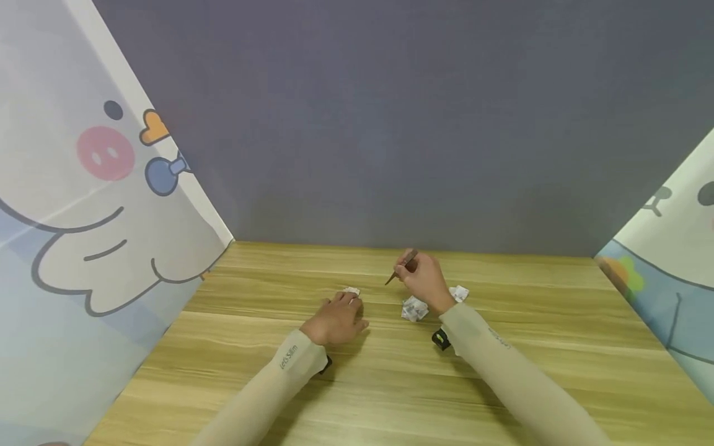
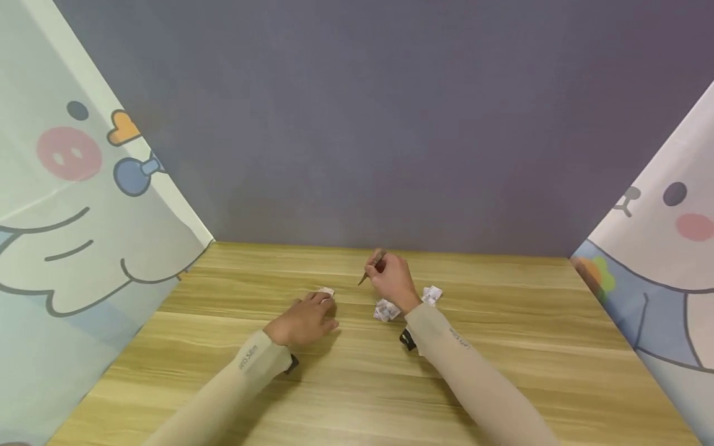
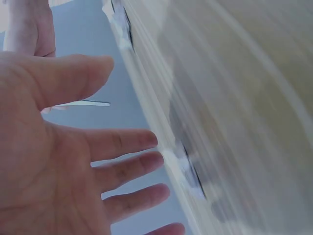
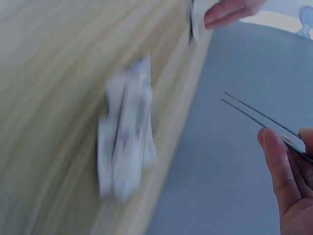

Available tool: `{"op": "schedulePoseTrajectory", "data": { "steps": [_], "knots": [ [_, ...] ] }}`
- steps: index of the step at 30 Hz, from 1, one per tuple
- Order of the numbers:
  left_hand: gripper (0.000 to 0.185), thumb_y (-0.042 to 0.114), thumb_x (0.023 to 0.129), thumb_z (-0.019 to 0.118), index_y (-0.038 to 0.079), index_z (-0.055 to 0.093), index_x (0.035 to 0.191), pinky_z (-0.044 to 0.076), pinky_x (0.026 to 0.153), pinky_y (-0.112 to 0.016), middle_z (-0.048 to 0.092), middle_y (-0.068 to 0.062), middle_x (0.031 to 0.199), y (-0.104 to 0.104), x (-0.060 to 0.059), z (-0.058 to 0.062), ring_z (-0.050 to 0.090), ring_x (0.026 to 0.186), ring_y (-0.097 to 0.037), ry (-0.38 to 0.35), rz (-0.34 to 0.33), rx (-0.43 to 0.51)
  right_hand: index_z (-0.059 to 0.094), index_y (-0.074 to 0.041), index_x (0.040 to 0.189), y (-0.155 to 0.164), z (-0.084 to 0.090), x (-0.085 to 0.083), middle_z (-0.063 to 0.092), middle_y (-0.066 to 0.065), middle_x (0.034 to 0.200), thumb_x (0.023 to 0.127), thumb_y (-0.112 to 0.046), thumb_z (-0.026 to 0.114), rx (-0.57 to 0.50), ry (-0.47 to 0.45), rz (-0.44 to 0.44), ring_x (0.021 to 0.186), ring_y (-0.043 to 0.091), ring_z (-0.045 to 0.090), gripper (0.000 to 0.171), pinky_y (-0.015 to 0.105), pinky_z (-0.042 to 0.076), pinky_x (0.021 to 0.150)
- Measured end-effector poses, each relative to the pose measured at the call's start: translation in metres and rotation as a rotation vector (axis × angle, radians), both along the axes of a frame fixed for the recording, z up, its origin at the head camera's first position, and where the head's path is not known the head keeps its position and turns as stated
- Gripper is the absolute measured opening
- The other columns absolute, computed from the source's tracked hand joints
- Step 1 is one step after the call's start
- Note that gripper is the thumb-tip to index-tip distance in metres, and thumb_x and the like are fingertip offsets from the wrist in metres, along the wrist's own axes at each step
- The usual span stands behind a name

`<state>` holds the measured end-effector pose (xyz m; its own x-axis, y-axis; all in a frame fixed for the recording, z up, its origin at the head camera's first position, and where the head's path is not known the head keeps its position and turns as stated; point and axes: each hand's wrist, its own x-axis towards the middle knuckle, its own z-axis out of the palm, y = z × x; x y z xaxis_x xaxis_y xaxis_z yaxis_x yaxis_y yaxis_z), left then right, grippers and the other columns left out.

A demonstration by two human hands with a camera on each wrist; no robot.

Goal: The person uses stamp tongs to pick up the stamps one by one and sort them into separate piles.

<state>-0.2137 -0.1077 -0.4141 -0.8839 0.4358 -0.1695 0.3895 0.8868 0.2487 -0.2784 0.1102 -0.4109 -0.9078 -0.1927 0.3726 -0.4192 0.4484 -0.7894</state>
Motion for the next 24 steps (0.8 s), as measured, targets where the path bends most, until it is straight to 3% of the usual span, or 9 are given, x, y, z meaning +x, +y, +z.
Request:
{"op": "schedulePoseTrajectory", "data": {
  "steps": [10, 17, 24],
  "knots": [
    [0.054, 0.042, 0.097, 0.050, 0.012, 0.044, 0.141, 0.026, 0.105, -0.057, 0.034, -0.004, 0.148, 0.039, 0.002, 0.000, 0.026, 0.137, -0.026, 0.008, -0.124, -0.010, 0.061, -0.010, 0.079, 0.053, 0.001, 0.011, 0.063, 0.002, 0.071, 0.085, -0.004, 0.068, 0.066, 0.008, -0.036, 0.063, 0.018, 0.063, 0.011, 0.030, 0.053, 0.056],
    [0.056, 0.044, 0.097, 0.049, 0.014, 0.041, 0.144, 0.025, 0.107, -0.053, 0.032, -0.001, 0.150, 0.061, 0.003, -0.005, 0.024, 0.138, -0.027, 0.009, -0.180, -0.070, 0.062, -0.012, 0.077, 0.067, -0.006, 0.016, 0.062, -0.001, 0.067, 0.082, -0.004, 0.068, 0.141, 0.014, -0.078, 0.058, 0.013, 0.060, 0.011, 0.029, 0.051, 0.053],
    [0.054, 0.046, 0.096, 0.049, 0.016, 0.045, 0.141, 0.026, 0.106, -0.053, 0.036, 0.001, 0.147, 0.074, 0.003, -0.010, 0.028, 0.136, -0.024, 0.050, -0.216, -0.126, 0.062, -0.011, 0.078, 0.072, -0.009, 0.020, 0.065, 0.003, 0.068, 0.082, -0.001, 0.068, 0.145, -0.004, -0.077, 0.058, 0.012, 0.060, 0.012, 0.028, 0.051, 0.054]
  ]
}}
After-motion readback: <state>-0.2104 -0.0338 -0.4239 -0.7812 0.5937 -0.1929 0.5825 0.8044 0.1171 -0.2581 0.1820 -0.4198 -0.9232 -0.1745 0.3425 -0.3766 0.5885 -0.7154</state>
